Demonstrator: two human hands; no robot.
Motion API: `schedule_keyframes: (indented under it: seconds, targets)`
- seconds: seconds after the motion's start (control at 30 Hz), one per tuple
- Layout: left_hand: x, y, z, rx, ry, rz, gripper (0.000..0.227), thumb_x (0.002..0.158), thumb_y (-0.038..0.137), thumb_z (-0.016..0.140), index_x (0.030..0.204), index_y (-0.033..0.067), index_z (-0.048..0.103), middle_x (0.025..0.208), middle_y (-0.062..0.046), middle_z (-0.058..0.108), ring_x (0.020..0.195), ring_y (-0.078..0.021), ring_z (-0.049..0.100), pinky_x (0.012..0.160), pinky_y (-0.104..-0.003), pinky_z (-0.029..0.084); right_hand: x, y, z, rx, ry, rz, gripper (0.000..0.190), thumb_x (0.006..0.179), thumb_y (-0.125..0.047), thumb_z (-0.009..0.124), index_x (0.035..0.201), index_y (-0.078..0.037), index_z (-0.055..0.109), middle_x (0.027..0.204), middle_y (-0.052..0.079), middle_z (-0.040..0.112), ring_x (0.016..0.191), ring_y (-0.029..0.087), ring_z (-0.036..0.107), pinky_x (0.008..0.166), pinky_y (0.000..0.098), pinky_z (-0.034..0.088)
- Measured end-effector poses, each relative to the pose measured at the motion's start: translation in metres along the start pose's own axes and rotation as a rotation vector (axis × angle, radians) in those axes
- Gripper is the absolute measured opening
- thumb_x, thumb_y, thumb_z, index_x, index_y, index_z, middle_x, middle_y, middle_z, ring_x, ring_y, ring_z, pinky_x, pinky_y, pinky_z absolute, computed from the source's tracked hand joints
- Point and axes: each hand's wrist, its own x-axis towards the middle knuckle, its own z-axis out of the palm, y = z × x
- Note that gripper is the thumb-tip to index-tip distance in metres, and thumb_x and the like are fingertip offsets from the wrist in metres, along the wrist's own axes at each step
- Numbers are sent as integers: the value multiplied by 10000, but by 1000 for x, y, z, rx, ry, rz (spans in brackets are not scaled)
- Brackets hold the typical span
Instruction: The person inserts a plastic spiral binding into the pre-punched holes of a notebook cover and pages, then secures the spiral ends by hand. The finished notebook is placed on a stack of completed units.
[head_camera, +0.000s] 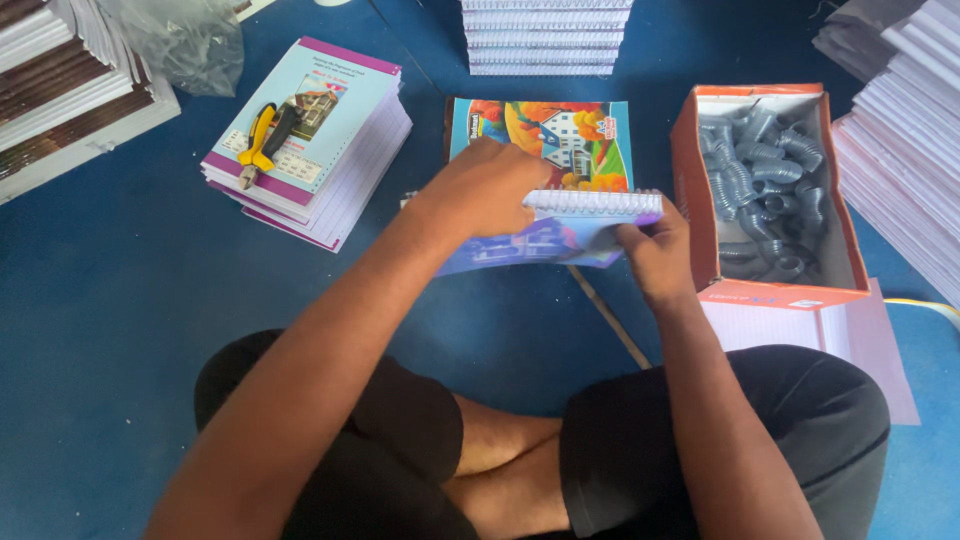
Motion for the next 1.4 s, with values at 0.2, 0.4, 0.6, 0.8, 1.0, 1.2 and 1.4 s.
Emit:
schedule_keyframes:
  seconds: [0.2, 0.4, 0.6, 0.8, 1.0, 1.2, 1.4]
  targets:
    - [-6, -2, 18, -11, -3, -45, 308, 751, 243, 819, 979, 64, 716, 986, -139, 748, 973, -369, 694, 857, -496, 528, 6, 17, -8, -80, 45, 59, 282, 844, 81, 587, 1115, 16, 625, 1040, 95, 720, 948, 153, 704, 877, 287, 556]
    - [-27, -15, 9, -97, 109, -165, 374, 731, 207, 818, 1064, 82, 702, 1031, -137, 745, 955, -367, 695, 768, -497, 529, 6, 26, -11, -33, 80, 164, 332, 817, 97, 577, 1136, 34, 644, 1019, 108, 726, 908, 172, 695, 828, 311, 547]
    - [-79, -49, -4, -380, 96, -448, 368, 765, 162, 853, 1097, 84, 713, 1015, -140, 755, 953, -286, 730, 813, -383, 552, 9, 24, -7, -7, 69, 132, 315, 824, 94, 573, 1126, 26, 635, 1036, 95, 730, 941, 158, 713, 870, 286, 564]
    - [-100, -61, 62, -914, 480, -484, 478, 788, 43, 793, 1229, 23, 609, 1092, -66, 715, 991, -128, 689, 849, -289, 563, 8, 24, -8, 64, 122, 24, 413, 836, 91, 556, 1234, -13, 595, 1061, 77, 686, 927, 154, 659, 828, 287, 540]
    - [-89, -43, 120, -1222, 745, -601, 432, 898, 31, 700, 1297, 45, 536, 1167, -52, 662, 1075, -126, 644, 951, -288, 530, 7, 26, -4, -36, 80, -19, 332, 849, 93, 562, 1168, 4, 589, 1081, 88, 691, 986, 146, 678, 910, 277, 541]
    - [-89, -38, 123, -1270, 779, -582, 380, 938, 10, 669, 1286, 46, 522, 1172, -67, 661, 1068, -131, 637, 950, -289, 522, 7, 20, 8, -82, 121, -67, 311, 872, 93, 514, 1161, 27, 606, 1078, 92, 693, 978, 143, 674, 909, 279, 543]
    - [-86, -43, 118, -1312, 801, -569, 384, 928, 0, 668, 1282, 48, 526, 1159, -68, 668, 1058, -133, 643, 958, -295, 522, 12, 19, 10, -67, 180, -103, 311, 851, 83, 501, 1135, 25, 613, 1047, 83, 706, 948, 146, 689, 889, 273, 547]
